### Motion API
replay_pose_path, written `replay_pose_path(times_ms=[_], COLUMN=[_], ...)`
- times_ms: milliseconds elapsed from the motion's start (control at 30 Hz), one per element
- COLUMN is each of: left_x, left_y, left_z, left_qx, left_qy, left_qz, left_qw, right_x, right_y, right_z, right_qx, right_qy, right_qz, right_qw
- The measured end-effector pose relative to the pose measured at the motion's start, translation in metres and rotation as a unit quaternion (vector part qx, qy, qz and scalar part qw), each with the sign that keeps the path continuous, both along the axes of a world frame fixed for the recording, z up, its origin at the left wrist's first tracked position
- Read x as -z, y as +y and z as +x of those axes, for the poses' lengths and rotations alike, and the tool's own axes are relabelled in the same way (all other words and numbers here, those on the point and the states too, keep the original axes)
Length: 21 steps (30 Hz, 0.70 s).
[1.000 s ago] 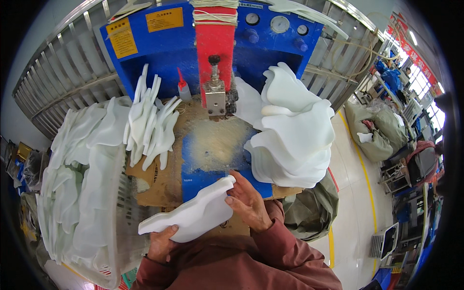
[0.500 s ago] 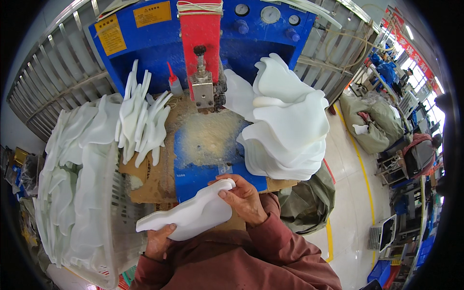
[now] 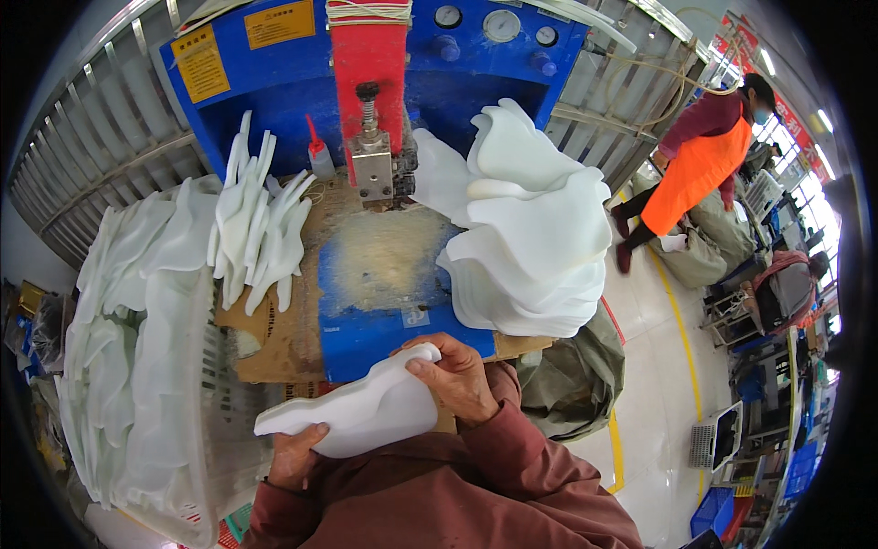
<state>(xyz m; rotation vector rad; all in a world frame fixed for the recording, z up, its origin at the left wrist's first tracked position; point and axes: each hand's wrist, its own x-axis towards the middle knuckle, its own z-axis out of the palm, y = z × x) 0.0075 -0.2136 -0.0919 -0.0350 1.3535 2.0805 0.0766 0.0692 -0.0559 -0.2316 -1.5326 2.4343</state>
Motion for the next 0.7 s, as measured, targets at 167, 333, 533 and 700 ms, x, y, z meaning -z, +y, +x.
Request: replay_pose_path(times_ms=[167,333,533,700], left_x=[0.015,0.047,0.068,0.049], left_y=[-0.013,-0.028,-0.03,0.011], left_z=[0.002,-0.013,-0.042,-0.033], left_qx=[0.019,0.029,0.113,0.098], left_qy=[0.027,0.089,0.249,0.215], left_qz=[-0.07,-0.023,-0.353,-0.297], left_qw=[0.997,0.995,0.895,0.925], right_x=[0.004,0.009,0.006,0.011], right_y=[-0.006,-0.009,-0.006,-0.003], right_z=[0.002,-0.004,-0.005,0.0], right_qx=[0.019,0.039,0.02,0.024], right_qy=[-0.041,-0.031,0.017,0.006], right_qz=[0.008,0.008,-0.022,-0.033], right_qw=[0.999,0.999,0.999,0.999])
